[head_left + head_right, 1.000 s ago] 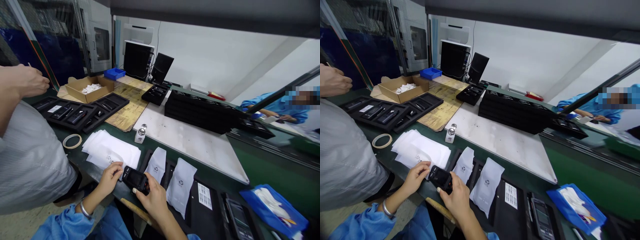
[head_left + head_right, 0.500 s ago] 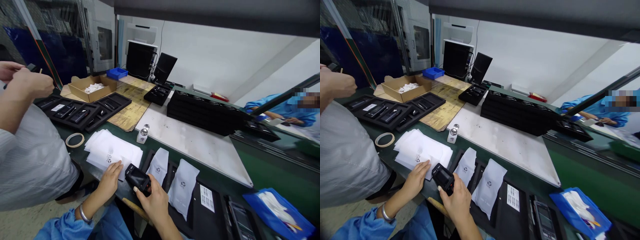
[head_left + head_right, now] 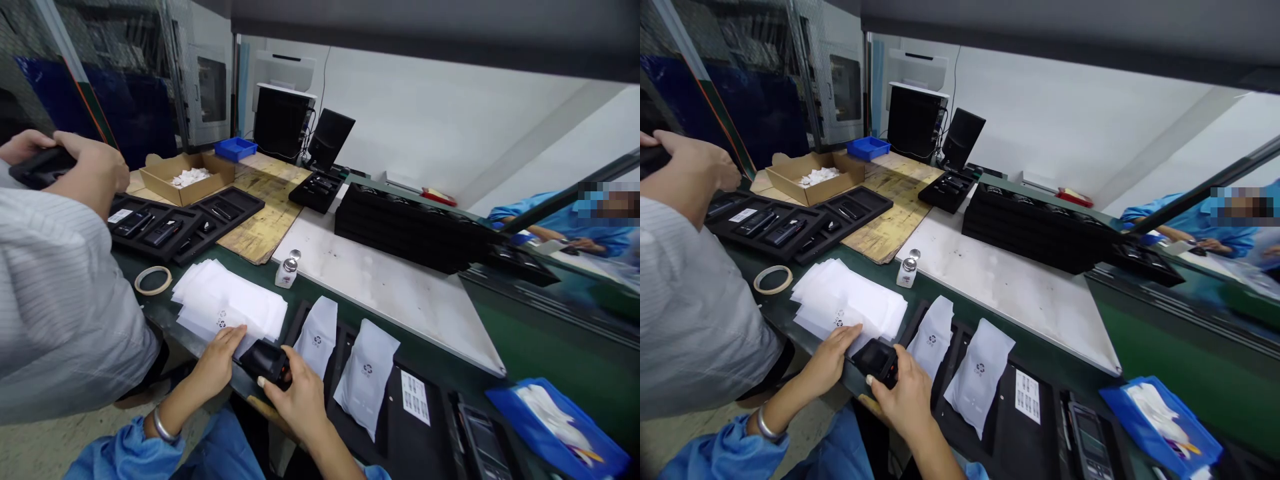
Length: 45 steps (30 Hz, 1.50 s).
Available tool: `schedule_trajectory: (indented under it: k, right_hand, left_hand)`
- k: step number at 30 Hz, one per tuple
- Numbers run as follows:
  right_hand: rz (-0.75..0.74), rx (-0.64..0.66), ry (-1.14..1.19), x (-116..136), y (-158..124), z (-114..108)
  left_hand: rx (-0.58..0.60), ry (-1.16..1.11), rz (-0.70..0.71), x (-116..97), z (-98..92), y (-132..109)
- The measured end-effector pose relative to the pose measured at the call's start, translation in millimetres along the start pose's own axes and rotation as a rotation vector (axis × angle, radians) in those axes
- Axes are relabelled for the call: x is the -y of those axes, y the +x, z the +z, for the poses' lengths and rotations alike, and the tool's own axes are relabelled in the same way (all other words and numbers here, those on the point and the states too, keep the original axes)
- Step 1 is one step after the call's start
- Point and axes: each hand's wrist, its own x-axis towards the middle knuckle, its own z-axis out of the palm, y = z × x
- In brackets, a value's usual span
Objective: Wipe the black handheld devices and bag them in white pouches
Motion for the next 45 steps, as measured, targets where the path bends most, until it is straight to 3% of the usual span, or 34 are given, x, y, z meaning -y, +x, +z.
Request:
schedule_trajectory:
  k: [3,8,14,21,25,31,35,38,42,45]
  right_hand:
    - [0.035,-0.04,0.006,2.4,1.3,4.0]
    - [-0.05,-0.007,0.037,1.4,-0.7,13.6]
    - [-0.052,-0.026,0.002,1.3,-0.9,18.9]
    - [-0.108,-0.085,-0.049,-0.5,-3.9,23.1]
    - [-0.136,-0.159,-0.073,0.9,-4.1,21.3]
    - [-0.217,-0.095,-0.025,1.6,0.7,10.2]
    - [-0.164,-0.176,-0.047,-3.7,3.7,-0.1]
    - [-0.214,-0.099,-0.021,-6.6,-0.1,-8.7]
    - [-0.212,-0.014,0.059,-10.9,-2.4,-29.3]
    - [-0.212,0.067,0.071,-14.5,3.0,-54.4]
  left_hand:
    - [0.003,-0.149,-0.07,1.1,-6.5,1.9]
    - [-0.011,-0.255,-0.188,-6.8,-16.1,3.7]
    - [0.0,0.093,-0.154,-27.6,-18.8,4.5]
    - [0.074,0.326,-0.167,-47.9,-24.5,14.3]
    - [0.116,0.405,-0.17,-67.5,-26.1,22.1]
    - [0.148,0.418,-0.133,-90.7,-23.6,28.6]
    - [0.152,0.264,-0.091,-101.8,-19.0,21.4]
    - [0.136,0.036,-0.081,-112.7,-19.3,21.2]
    - [0.205,-0.24,0.051,-122.6,-33.5,26.7]
    - [0.217,-0.254,0.167,-115.0,-45.7,28.9]
